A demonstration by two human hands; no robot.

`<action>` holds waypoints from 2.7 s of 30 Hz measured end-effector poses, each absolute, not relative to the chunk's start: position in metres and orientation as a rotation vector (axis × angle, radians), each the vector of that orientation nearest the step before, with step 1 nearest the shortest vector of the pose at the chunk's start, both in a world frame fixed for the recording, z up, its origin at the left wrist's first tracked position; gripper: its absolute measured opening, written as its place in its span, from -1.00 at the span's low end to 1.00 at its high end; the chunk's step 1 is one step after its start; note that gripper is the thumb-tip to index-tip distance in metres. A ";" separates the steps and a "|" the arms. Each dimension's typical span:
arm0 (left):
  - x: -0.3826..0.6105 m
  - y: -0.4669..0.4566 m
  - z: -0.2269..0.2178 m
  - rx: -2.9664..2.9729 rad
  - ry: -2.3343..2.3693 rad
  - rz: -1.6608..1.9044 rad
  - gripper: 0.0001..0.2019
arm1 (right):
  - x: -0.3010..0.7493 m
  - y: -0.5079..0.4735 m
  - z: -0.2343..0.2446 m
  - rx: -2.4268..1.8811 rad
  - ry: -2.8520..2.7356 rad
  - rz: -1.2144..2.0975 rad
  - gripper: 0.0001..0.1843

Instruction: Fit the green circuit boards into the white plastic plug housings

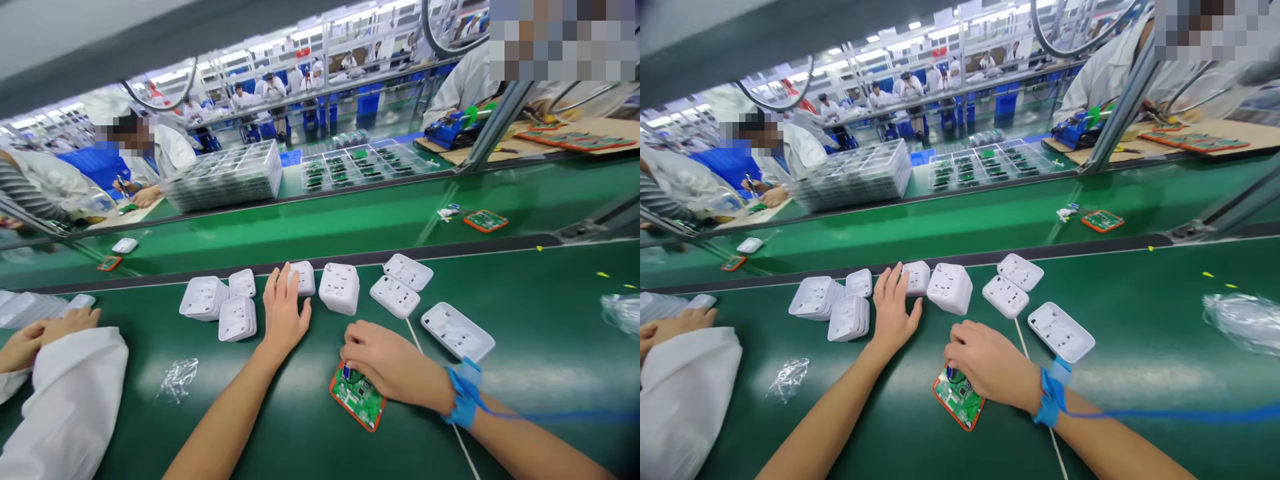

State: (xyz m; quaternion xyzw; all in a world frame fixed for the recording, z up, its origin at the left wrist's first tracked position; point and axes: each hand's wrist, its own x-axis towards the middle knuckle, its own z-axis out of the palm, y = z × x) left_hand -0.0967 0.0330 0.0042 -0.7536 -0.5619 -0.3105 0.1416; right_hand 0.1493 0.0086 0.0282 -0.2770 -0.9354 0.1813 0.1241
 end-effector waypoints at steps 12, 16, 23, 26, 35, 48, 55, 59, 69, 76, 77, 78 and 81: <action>-0.109 0.032 0.001 -2.027 -1.695 -1.134 -0.66 | 0.150 -0.005 0.004 -1.024 -2.693 0.173 -0.73; -0.105 0.010 0.010 -2.112 -1.529 -1.420 -0.74 | 0.148 -0.008 0.010 -0.805 -2.597 0.127 -0.76; -0.065 -0.038 0.008 -2.481 -1.965 -1.658 -0.73 | 0.140 -0.016 0.018 -0.650 -2.428 0.113 -0.75; -0.058 -0.045 0.008 -2.833 -1.896 -1.606 -0.63 | 0.136 -0.017 0.014 -0.661 -2.399 0.102 -0.81; -0.061 -0.036 0.021 -3.103 -1.923 -1.456 -0.70 | 0.135 -0.016 0.024 -0.675 -2.434 -0.225 -0.66; -0.059 -0.032 0.026 -3.082 -2.075 -1.497 -0.75 | 0.144 -0.023 0.043 -0.909 -2.563 0.295 -0.46; -0.054 -0.030 0.025 -2.891 -2.368 -1.660 -0.74 | 0.141 -0.031 0.035 -0.977 -2.545 0.207 -0.29; -0.060 -0.028 0.021 -2.963 -2.432 -1.582 -0.64 | 0.140 -0.031 0.028 -0.996 -2.387 0.360 -0.55; -0.073 -0.027 0.017 -3.423 -1.738 -1.125 -0.02 | 0.134 -0.032 0.019 -0.981 -2.189 0.406 -0.87; -0.068 -0.028 0.012 -3.415 -1.773 -1.170 -0.02 | 0.128 -0.032 0.012 -0.994 -1.990 0.510 -0.82; -0.067 -0.029 0.011 -3.405 -1.786 -1.167 -0.03 | 0.128 -0.032 0.011 -0.994 -1.984 0.520 -0.83; -0.065 -0.030 0.011 -3.397 -1.803 -1.165 -0.05 | 0.127 -0.032 0.010 -0.995 -1.984 0.525 -0.82; -0.060 -0.033 0.012 -3.373 -1.864 -1.176 -0.16 | 0.124 -0.032 0.010 -1.007 -2.015 0.521 -0.78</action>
